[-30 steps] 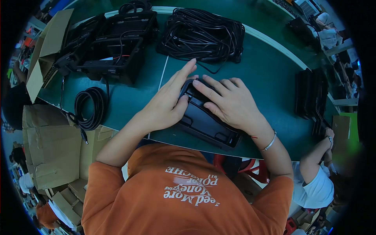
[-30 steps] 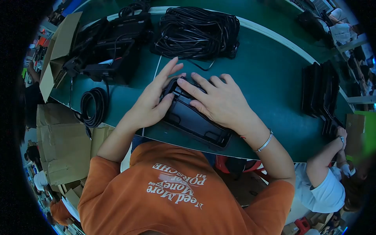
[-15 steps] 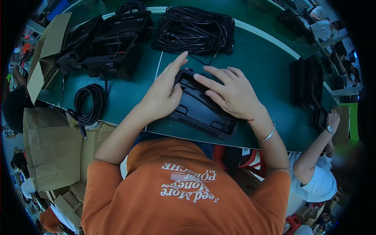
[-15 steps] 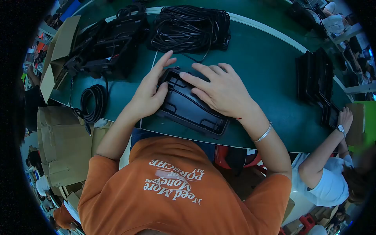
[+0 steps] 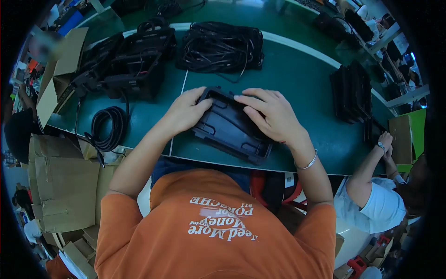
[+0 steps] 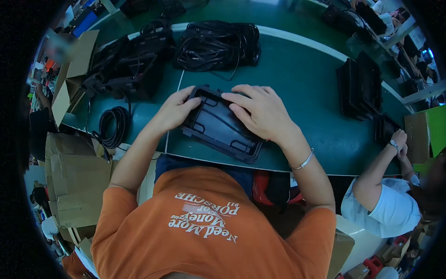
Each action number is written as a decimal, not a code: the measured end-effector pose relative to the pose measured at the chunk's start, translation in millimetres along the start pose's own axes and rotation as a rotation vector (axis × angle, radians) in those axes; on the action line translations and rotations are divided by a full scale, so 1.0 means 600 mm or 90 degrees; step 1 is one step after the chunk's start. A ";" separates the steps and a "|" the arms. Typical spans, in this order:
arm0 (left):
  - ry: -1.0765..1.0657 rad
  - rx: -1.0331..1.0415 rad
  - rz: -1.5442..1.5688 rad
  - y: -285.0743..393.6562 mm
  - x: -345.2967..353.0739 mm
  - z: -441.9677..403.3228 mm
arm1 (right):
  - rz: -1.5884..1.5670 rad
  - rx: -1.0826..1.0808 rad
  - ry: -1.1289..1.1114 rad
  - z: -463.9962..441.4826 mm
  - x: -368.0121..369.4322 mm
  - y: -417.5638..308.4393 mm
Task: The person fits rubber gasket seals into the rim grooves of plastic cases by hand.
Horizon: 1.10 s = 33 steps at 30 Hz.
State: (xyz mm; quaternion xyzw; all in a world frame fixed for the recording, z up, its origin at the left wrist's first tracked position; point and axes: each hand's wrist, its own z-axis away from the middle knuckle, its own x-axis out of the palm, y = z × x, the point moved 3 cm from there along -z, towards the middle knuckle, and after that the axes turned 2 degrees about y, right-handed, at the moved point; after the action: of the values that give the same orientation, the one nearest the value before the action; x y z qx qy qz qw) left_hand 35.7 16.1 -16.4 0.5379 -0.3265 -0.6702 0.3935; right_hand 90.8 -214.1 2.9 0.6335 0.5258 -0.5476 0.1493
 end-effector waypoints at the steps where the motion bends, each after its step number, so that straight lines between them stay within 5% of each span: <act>1: 0.040 0.025 -0.034 0.007 0.001 0.005 | -0.055 0.008 0.037 0.001 -0.014 0.011; 5: 0.046 0.165 -0.101 0.075 0.015 0.016 | -0.275 0.156 0.432 0.058 -0.130 0.091; 9: -0.035 0.164 0.026 0.172 0.000 -0.118 | 0.082 0.217 0.672 0.122 -0.238 0.144; 10: -0.007 0.137 0.126 0.189 -0.007 -0.171 | 0.215 0.244 0.659 0.129 -0.246 0.151; 11: 0.274 0.147 0.067 0.197 -0.014 -0.225 | 0.352 0.279 0.643 0.141 -0.253 0.159; 13: 0.125 -0.017 0.253 0.222 -0.053 -0.335 | 0.488 0.404 0.588 0.165 -0.231 0.195; 17: 0.244 -0.163 0.437 0.168 -0.120 -0.560 | 0.563 0.476 0.519 0.179 -0.182 0.222; 22: 0.334 -0.120 0.509 0.096 -0.163 -0.697 | 0.526 0.471 0.531 0.181 -0.185 0.226; 23: 0.261 -0.121 0.457 0.050 -0.192 -0.747 | 0.525 0.476 0.525 0.182 -0.186 0.225; 29: 0.323 0.125 0.100 0.171 -0.122 -0.598 | 0.491 0.339 0.607 0.177 -0.208 0.188; 33: 0.103 0.360 0.177 0.267 -0.046 -0.345 | 0.328 0.155 0.496 0.143 -0.234 0.080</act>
State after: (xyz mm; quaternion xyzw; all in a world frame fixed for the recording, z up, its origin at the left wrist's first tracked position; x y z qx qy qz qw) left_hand 269.5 -39.0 91.5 0.6279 -0.5373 -0.4481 0.3410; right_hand 105.8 -369.8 73.4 0.9139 0.3009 -0.2723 -0.0035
